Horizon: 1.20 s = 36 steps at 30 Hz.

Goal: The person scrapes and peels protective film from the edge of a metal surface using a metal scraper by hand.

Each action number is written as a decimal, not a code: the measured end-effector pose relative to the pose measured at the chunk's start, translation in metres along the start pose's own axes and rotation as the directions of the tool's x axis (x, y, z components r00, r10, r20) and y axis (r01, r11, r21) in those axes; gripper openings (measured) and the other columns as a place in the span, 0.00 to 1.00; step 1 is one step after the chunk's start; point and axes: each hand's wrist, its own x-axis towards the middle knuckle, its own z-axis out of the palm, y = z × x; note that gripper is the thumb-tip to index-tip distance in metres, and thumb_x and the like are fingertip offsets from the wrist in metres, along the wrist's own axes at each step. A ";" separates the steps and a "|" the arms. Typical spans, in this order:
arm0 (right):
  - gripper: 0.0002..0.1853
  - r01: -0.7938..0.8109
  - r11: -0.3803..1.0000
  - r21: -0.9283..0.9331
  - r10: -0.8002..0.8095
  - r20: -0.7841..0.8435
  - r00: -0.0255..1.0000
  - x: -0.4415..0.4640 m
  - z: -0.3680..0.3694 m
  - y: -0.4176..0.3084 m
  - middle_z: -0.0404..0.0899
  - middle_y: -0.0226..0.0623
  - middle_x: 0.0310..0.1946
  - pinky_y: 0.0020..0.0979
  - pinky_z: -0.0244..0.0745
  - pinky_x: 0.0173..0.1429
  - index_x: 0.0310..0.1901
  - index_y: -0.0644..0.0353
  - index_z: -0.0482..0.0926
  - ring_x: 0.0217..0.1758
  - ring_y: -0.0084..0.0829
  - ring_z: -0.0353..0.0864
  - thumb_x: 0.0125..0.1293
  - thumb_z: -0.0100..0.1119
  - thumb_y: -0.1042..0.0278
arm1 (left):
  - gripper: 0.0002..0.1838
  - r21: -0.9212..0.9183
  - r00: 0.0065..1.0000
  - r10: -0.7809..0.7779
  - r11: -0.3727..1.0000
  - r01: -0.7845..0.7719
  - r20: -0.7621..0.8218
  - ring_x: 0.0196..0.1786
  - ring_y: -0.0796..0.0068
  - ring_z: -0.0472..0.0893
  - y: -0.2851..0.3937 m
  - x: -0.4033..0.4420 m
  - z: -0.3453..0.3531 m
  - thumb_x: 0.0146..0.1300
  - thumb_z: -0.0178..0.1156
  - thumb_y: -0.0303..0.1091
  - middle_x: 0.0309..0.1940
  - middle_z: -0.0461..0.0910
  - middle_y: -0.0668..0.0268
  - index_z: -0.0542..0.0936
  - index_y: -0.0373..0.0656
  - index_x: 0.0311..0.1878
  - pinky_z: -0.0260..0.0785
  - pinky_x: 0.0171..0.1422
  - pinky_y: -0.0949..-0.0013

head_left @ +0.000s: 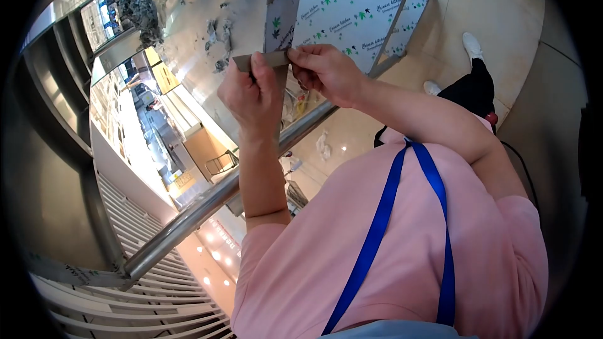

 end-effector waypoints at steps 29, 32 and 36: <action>0.13 -0.003 1.000 0.020 0.003 -0.037 0.999 0.002 0.002 -0.013 0.66 0.28 0.17 0.20 0.56 0.25 0.23 0.64 0.71 0.20 0.18 0.61 0.59 0.49 0.64 | 0.11 0.122 0.990 -0.045 0.992 0.028 0.137 0.15 0.73 0.67 0.008 0.009 -0.006 0.60 0.47 0.32 0.13 0.68 0.62 0.70 0.36 0.25 0.57 0.20 0.71; 0.13 -0.013 1.000 0.013 0.013 -0.035 0.999 0.002 0.000 -0.013 0.66 0.28 0.17 0.20 0.56 0.25 0.23 0.64 0.71 0.20 0.18 0.61 0.59 0.50 0.64 | 0.12 0.143 0.991 -0.041 0.990 0.023 0.124 0.15 0.71 0.67 0.009 0.007 -0.005 0.60 0.47 0.32 0.12 0.68 0.61 0.70 0.36 0.24 0.57 0.20 0.71; 0.13 0.002 1.000 -0.024 -0.003 -0.027 1.000 0.003 -0.002 -0.012 0.66 0.27 0.18 0.20 0.58 0.27 0.24 0.63 0.71 0.22 0.18 0.62 0.59 0.50 0.63 | 0.09 0.082 1.000 0.024 0.996 -0.025 0.015 0.13 0.68 0.67 0.002 0.004 0.001 0.57 0.50 0.30 0.13 0.67 0.60 0.69 0.37 0.23 0.58 0.19 0.72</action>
